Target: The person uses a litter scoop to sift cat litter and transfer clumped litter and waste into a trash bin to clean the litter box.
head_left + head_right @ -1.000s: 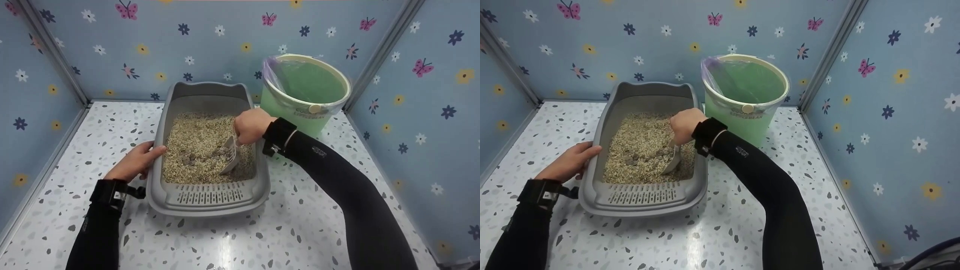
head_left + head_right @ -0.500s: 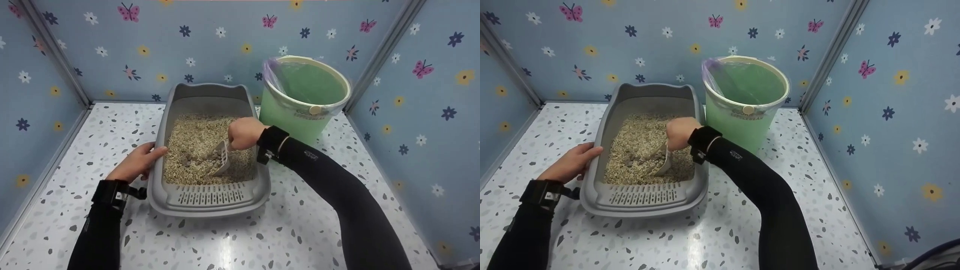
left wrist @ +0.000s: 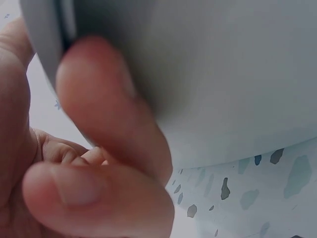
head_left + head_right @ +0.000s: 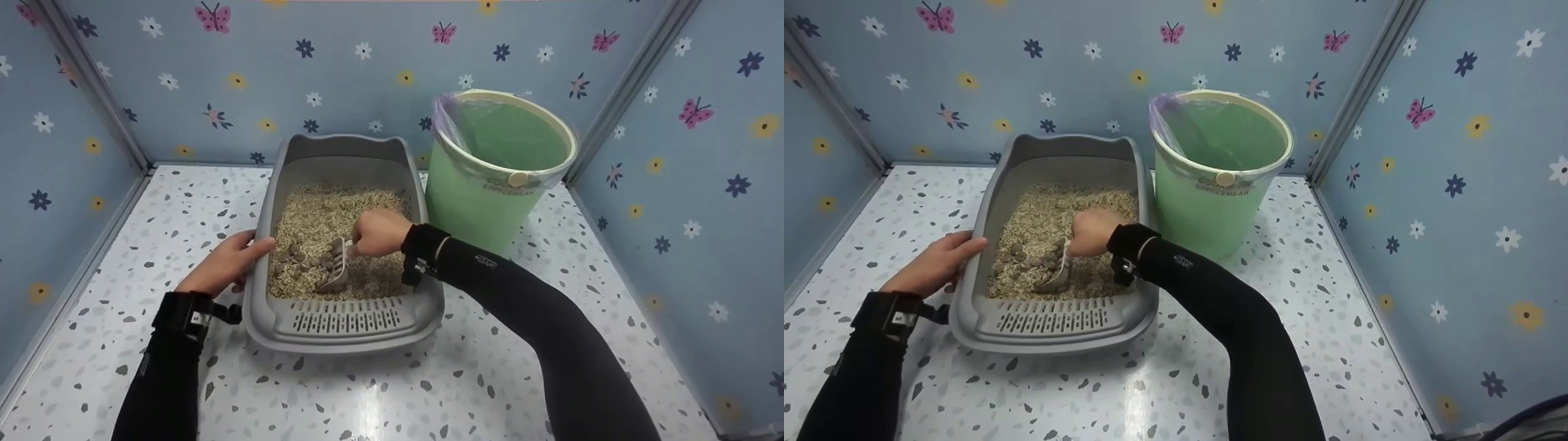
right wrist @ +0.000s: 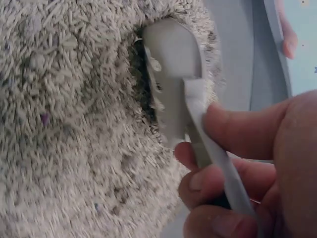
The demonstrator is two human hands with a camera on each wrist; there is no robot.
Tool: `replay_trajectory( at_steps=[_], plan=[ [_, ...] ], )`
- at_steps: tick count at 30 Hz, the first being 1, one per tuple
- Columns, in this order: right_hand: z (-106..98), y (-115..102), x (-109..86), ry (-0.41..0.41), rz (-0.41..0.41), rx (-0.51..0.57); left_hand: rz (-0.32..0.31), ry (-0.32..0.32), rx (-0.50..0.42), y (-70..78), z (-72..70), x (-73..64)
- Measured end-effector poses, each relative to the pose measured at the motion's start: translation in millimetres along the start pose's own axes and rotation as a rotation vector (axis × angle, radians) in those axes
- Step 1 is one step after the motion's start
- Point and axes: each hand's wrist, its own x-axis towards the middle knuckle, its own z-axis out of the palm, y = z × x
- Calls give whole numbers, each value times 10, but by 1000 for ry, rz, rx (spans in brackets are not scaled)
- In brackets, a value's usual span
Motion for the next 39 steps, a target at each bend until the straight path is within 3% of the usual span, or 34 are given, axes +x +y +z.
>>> replay_trajectory(
  at_steps=[14, 23, 30, 39],
  plan=[
    [179, -106, 168, 47, 75, 9, -5, 8, 4, -14, 1, -4],
    [256, -98, 251, 93, 33, 65, 23, -11, -37, -32, 3, 10],
    [295, -144, 270, 116, 31, 63, 14, 8, -12, -23, -18, -3],
    [279, -143, 225, 119, 126, -21, 8, 1, -23, 4, -3, 5]
  ],
)
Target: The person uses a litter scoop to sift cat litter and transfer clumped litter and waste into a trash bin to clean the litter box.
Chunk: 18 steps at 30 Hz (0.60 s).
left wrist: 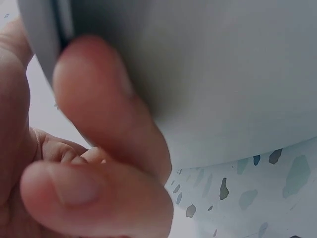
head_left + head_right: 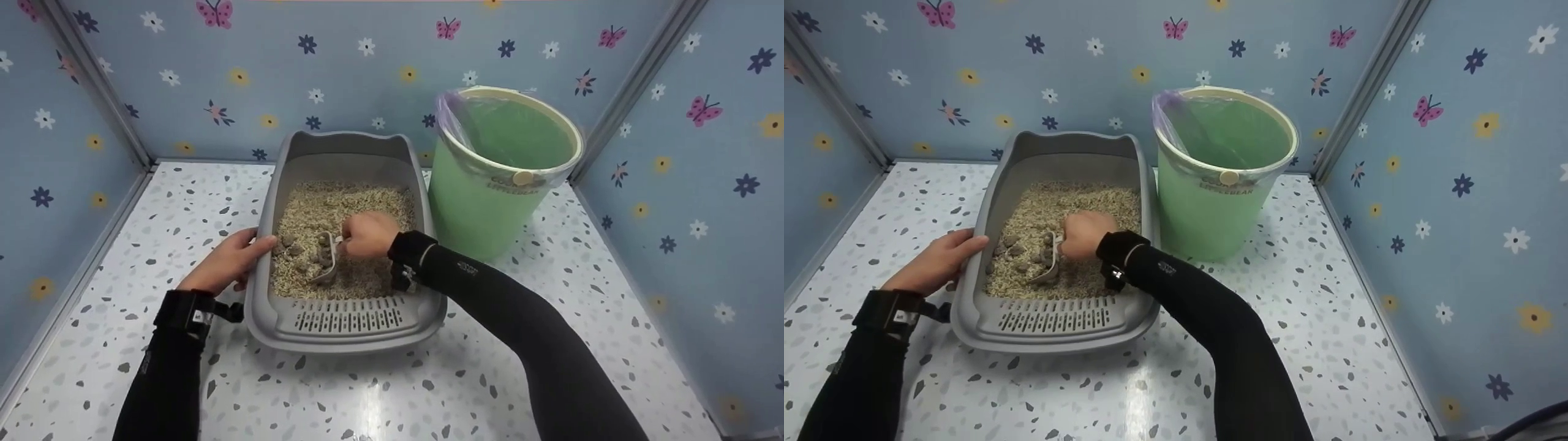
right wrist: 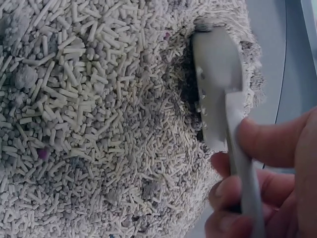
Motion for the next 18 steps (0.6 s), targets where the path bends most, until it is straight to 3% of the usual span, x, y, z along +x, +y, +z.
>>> replay_trajectory(
  at_steps=[6, 18],
  plan=[
    [-2, -10, 24, 24, 12, -61, 5, 2, 7, 1, -10, 4],
    [73, -14, 54, 129, -98, -165, -11, 10, 28, -22, 2, -10]
  ],
)
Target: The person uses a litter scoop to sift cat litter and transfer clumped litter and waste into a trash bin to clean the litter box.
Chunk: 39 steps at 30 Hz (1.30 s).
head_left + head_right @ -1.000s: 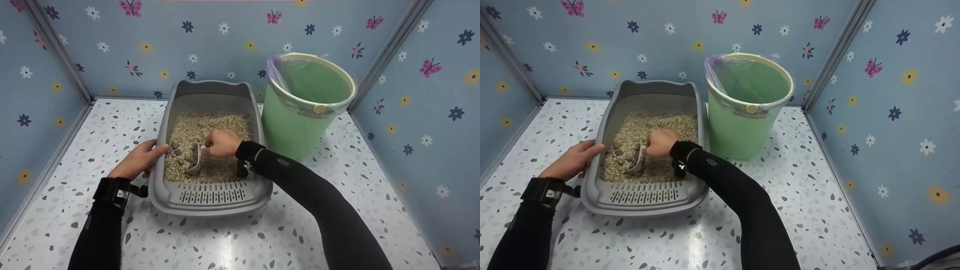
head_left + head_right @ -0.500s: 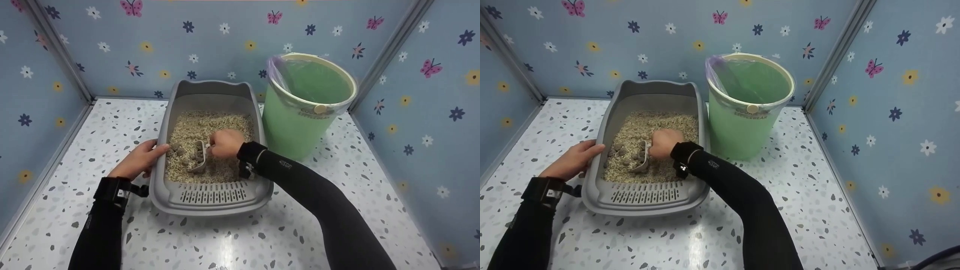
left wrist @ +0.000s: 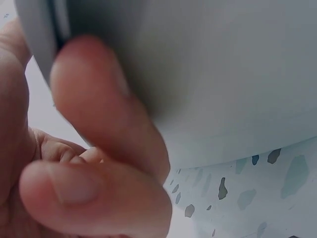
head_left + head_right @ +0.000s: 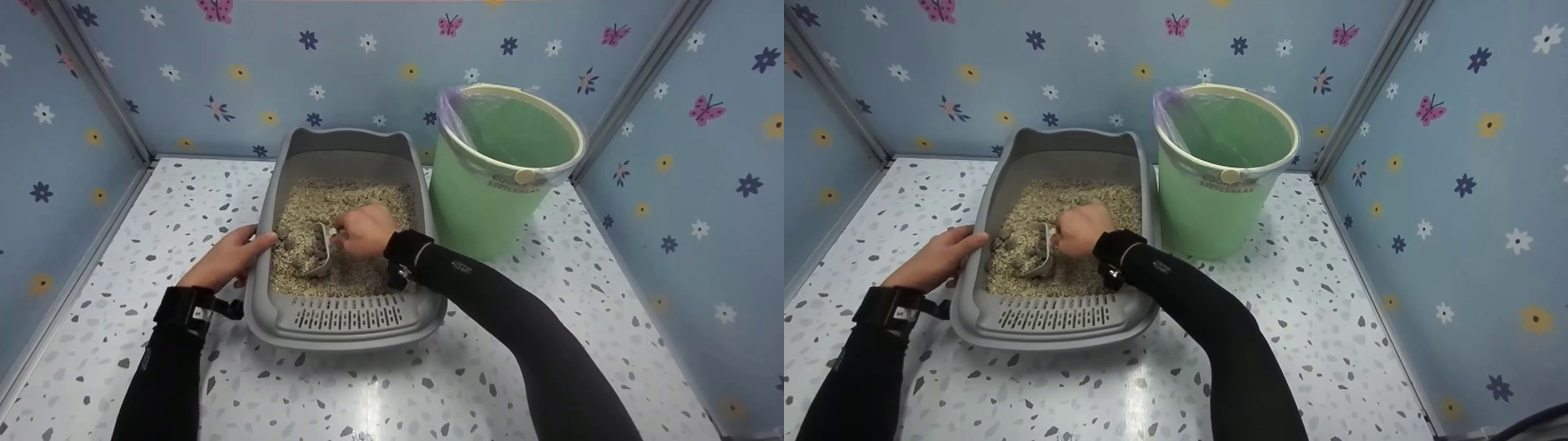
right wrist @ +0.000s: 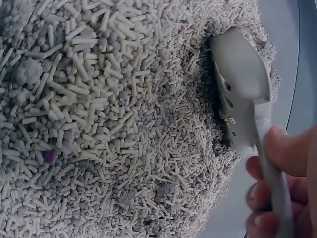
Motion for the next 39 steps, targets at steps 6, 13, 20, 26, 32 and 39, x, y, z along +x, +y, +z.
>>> replay_trajectory(
  at_steps=[6, 13, 20, 26, 32, 39],
  plan=[
    [12, -10, -36, 22, -12, -3, 1, 2, -12, 2, 11, 6],
    [5, 8, -8, -20, 91, 64, 8, -3, -15, 19, 26, 16],
    [5, 66, 71, -29, 92, 62, 16, -5, -12, 18, 22, 19],
    [-33, 76, 63, -20, 42, 97, 27, 6, -19, -17, 8, 1],
    [-100, 106, 20, -52, 16, 191, 14, -1, -26, -8, -8, -2],
    [-79, 95, -25, -167, 6, 240, 28, -10, -26, -12, -12, -6]
  ],
)
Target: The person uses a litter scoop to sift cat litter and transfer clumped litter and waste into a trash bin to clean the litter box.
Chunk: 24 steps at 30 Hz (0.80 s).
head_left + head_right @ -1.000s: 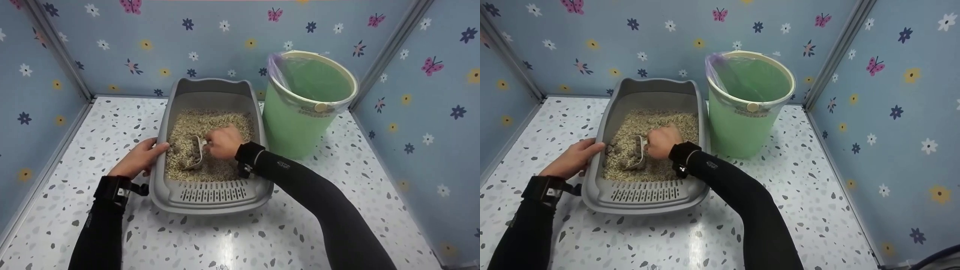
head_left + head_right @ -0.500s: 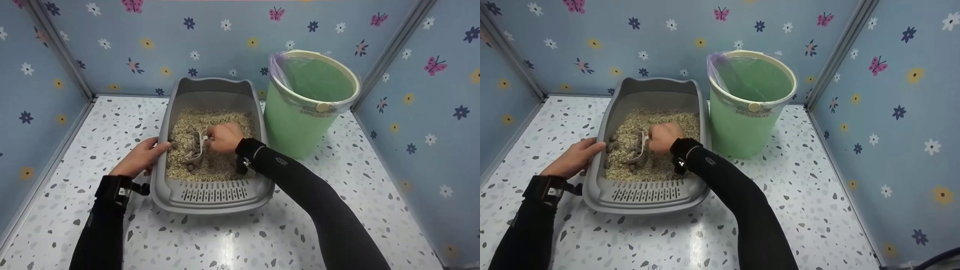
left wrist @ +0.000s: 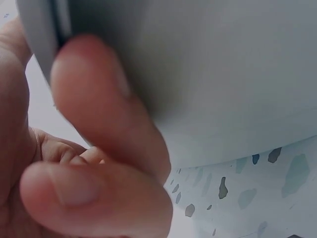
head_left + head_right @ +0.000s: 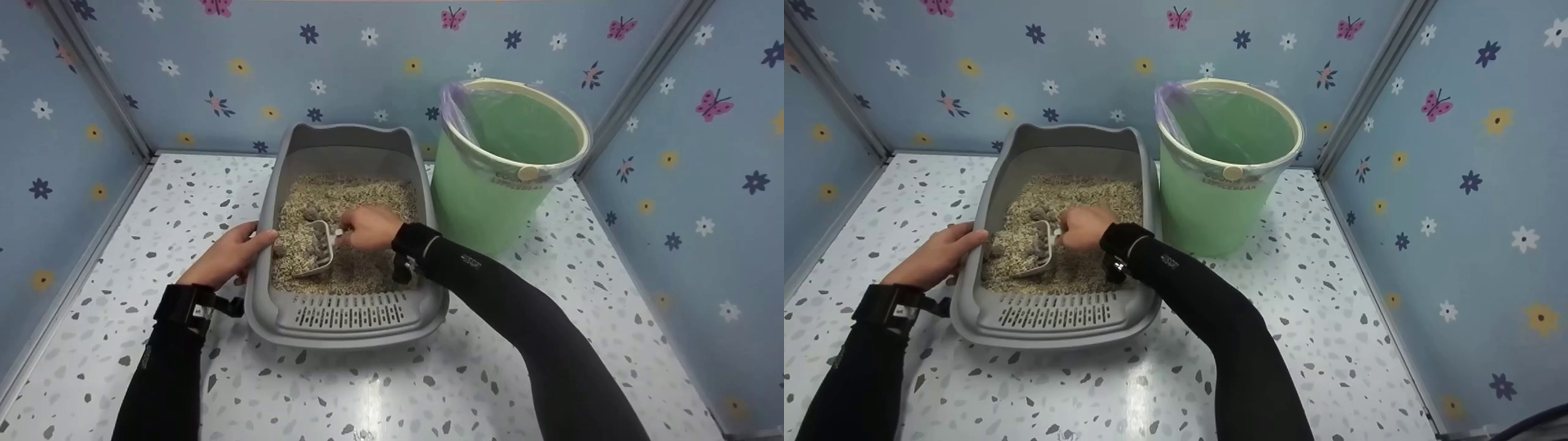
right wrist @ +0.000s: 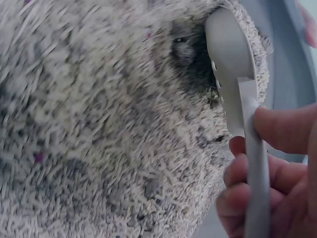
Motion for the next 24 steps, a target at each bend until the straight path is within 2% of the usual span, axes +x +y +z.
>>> replay_trajectory(
  at_steps=[3, 6, 9, 15, 18, 24],
  plan=[
    [62, -45, 15, -89, 3, -28, -3, -3, -2, -2, -4, -7],
    [125, -91, 43, -143, 19, -19, -11, 3, 3, -4, 0, -8],
    [142, -111, 60, -158, 21, 17, -17, 7, 0, 8, 5, -4],
    [117, -69, 83, -211, -66, 78, -21, 6, -1, -2, 7, -3],
    [97, -32, 101, -248, -80, 112, -17, 4, -10, -7, 6, -1],
    [61, -22, 100, -293, -114, 87, -25, 7, -5, -5, 8, -7]
  ],
)
